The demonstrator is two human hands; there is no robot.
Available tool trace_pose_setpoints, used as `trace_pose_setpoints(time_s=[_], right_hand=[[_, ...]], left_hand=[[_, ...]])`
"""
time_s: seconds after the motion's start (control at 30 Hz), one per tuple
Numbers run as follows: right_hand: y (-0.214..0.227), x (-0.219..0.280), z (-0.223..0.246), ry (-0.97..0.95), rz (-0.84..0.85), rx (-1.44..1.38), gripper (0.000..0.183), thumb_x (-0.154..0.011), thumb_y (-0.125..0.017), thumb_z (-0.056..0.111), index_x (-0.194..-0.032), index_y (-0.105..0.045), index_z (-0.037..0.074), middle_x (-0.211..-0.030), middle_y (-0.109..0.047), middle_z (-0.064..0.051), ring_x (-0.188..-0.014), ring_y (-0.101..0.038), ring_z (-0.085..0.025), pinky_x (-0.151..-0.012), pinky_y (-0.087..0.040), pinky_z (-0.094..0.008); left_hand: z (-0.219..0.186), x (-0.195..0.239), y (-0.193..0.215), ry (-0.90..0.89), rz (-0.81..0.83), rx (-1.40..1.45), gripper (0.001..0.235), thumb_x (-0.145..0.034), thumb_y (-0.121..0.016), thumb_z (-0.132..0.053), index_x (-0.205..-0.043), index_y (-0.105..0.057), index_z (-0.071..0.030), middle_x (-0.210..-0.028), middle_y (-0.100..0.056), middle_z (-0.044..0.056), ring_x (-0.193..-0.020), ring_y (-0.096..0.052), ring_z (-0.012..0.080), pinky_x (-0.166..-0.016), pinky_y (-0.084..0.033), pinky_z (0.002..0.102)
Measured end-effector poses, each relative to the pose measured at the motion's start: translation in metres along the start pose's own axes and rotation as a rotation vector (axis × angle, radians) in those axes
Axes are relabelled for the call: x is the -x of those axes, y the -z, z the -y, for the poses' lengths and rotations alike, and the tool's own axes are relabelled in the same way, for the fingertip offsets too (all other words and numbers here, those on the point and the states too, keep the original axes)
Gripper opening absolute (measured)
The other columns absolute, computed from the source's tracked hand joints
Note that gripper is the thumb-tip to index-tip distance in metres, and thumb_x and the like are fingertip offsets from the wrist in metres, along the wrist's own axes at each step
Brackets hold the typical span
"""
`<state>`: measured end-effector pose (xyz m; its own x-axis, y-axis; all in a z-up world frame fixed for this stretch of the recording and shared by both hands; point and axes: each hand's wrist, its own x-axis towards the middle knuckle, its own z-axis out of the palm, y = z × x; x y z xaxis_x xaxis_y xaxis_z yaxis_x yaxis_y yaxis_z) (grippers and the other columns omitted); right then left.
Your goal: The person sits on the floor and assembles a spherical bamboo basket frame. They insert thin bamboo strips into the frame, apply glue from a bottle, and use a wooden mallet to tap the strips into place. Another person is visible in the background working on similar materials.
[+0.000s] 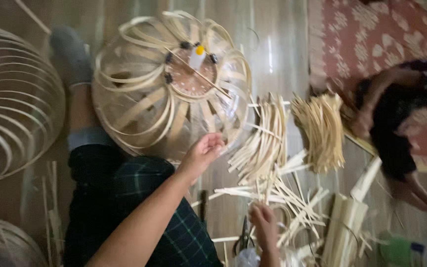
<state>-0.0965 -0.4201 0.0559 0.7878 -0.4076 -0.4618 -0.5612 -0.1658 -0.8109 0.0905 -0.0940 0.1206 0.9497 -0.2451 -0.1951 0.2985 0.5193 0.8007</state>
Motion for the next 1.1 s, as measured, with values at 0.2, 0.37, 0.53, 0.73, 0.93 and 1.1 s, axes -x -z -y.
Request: trace_pose_setpoints(time_s=[0.2, 0.37, 0.53, 0.73, 0.93, 1.1], right_hand=[[-0.095, 0.021, 0.053, 0.034, 0.345, -0.158, 0.023, -0.099, -0.066, 0.021, -0.109, -0.073, 0.001, -0.079, -0.065, -0.002, -0.069, -0.061, -0.012, -0.064, -0.050, -0.027], [-0.107, 0.034, 0.079, 0.090, 0.133, -0.124, 0.022, -0.097, -0.067, 0.021, -0.106, -0.073, 0.001, -0.079, -0.067, -0.002, -0.066, -0.063, -0.011, -0.060, -0.049, -0.027], [-0.091, 0.035, 0.078, 0.145, -0.011, -0.253, 0.023, -0.099, -0.065, 0.022, -0.109, -0.074, 0.003, -0.080, -0.064, -0.002, -0.064, -0.058, -0.010, -0.058, -0.045, -0.026], [-0.088, 0.027, 0.070, 0.067, 0.177, -0.258, 0.023, -0.102, -0.064, 0.022, -0.101, -0.071, 0.000, -0.078, -0.067, -0.005, -0.062, -0.060, -0.013, -0.058, -0.048, -0.028], [-0.106, 0.043, 0.068, -0.124, 0.307, -0.068, 0.025, -0.096, -0.065, 0.024, -0.105, -0.074, 0.002, -0.078, -0.069, -0.005, -0.063, -0.065, -0.015, -0.058, -0.051, -0.031], [-0.125, 0.044, 0.099, -0.078, 0.414, -0.071, 0.031, -0.103, -0.063, 0.026, -0.103, -0.072, -0.004, -0.079, -0.073, -0.008, -0.069, -0.071, -0.016, -0.065, -0.056, -0.029]], left_hand=[[0.020, -0.002, 0.038, 0.018, 0.087, 0.003, 0.059, -0.095, -0.069, -0.012, -0.146, -0.042, -0.014, -0.126, -0.063, 0.001, -0.114, -0.062, 0.0125, -0.099, -0.052, 0.030], [0.031, -0.011, 0.044, 0.095, 0.093, -0.153, 0.049, -0.094, -0.070, -0.012, -0.139, -0.052, -0.007, -0.121, -0.068, 0.002, -0.110, -0.067, 0.0136, -0.091, -0.058, 0.033], [0.053, -0.003, 0.019, 0.186, 0.393, -0.608, 0.048, -0.094, -0.068, -0.017, -0.142, -0.063, -0.014, -0.106, -0.075, 0.009, -0.097, -0.072, 0.0183, -0.088, -0.060, 0.035], [0.029, -0.007, 0.013, 0.083, 0.188, -0.293, 0.043, -0.096, -0.067, -0.021, -0.138, -0.060, -0.012, -0.121, -0.072, 0.000, -0.110, -0.068, 0.0119, -0.097, -0.056, 0.032], [0.006, -0.008, 0.020, -0.042, 0.052, 0.148, 0.035, -0.102, -0.064, -0.018, -0.135, -0.062, -0.005, -0.110, -0.073, 0.007, -0.098, -0.068, 0.0133, -0.090, -0.055, 0.030], [0.001, -0.002, 0.020, 0.061, 0.033, 0.123, 0.030, -0.102, -0.060, -0.013, -0.129, -0.064, -0.003, -0.106, -0.075, 0.006, -0.097, -0.072, 0.0140, -0.085, -0.058, 0.030]])
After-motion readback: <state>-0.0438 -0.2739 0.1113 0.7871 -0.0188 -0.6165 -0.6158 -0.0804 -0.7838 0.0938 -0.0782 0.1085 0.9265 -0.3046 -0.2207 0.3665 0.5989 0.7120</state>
